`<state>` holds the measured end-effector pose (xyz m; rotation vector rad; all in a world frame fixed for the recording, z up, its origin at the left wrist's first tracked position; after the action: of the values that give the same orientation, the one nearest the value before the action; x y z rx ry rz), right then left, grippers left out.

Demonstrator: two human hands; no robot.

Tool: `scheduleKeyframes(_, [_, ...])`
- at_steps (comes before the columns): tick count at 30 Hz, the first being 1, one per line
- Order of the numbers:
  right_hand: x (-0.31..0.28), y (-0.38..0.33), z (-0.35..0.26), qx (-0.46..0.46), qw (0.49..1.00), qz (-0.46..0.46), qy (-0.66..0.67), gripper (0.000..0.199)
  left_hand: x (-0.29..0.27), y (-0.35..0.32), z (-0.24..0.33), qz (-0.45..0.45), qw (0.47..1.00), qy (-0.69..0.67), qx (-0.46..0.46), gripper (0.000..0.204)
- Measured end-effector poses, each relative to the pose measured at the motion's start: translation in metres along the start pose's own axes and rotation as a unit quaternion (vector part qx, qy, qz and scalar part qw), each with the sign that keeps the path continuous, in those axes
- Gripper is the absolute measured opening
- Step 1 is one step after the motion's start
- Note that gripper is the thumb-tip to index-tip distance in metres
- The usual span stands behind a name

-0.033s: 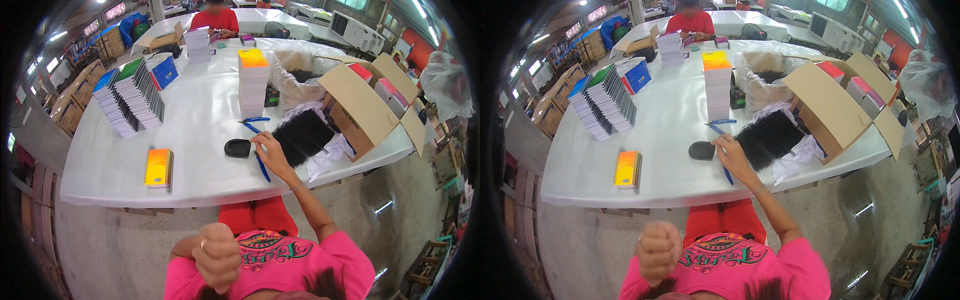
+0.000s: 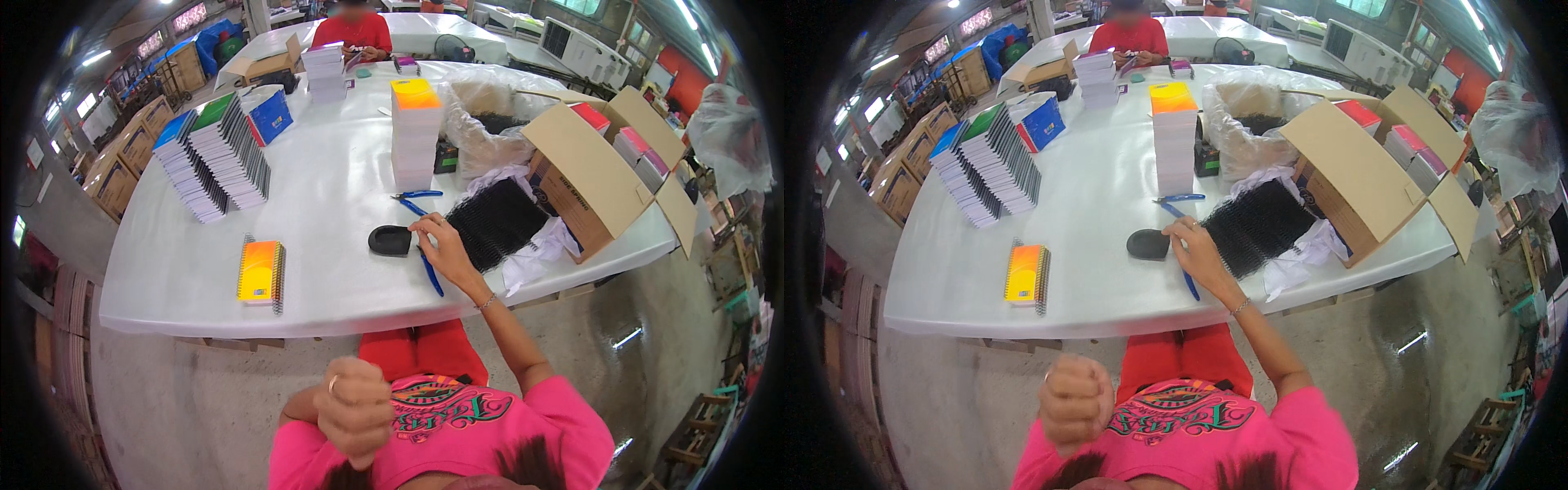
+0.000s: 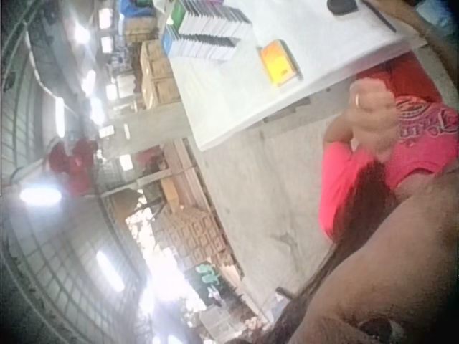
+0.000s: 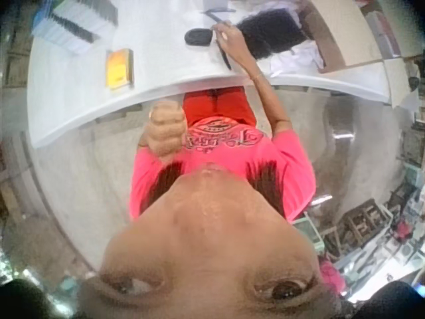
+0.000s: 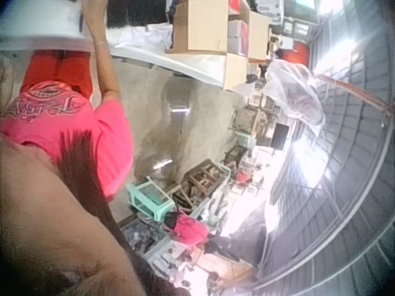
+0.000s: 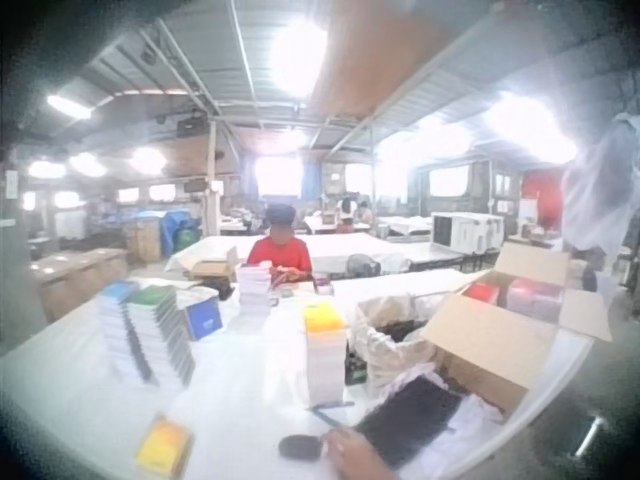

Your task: The person assembles spiral-bound notebooks by inserting black plastic coils into the punched holes of stacked paper. They use pliers to secure the coils and place the finished notebooks into a cardboard box. The process is repeated for multiple notebooks.

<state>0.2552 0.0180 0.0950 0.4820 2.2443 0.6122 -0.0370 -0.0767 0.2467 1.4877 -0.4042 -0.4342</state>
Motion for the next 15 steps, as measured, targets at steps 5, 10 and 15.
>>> scheduleKeyframes(5, [0.003,0.018,0.003,-0.012,1.000,0.007,-0.010,0.016,0.047,-0.024,-0.044,-0.209,0.944,-0.103,-0.233,0.018])
scheduleKeyframes(10, [-0.073,0.061,0.039,0.078,0.978,0.194,-0.013,0.015,0.063,-0.109,-0.090,-0.314,0.828,-0.051,-0.461,0.011])
scheduleKeyframes(15, [-0.138,0.128,0.084,0.019,0.949,0.312,-0.048,0.036,0.041,-0.167,-0.112,-0.264,0.776,-0.033,-0.572,0.013])
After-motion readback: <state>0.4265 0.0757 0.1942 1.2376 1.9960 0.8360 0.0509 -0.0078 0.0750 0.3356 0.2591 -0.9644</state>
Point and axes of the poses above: each hand's wrist, its own y-axis towards the middle knuckle, its own x-axis out of the palm, z = x × y, the point moved 9 cm from there along y, towards the middle knuckle, and after that the axes turned 5 degrees about -z, right-handed, at the moved point
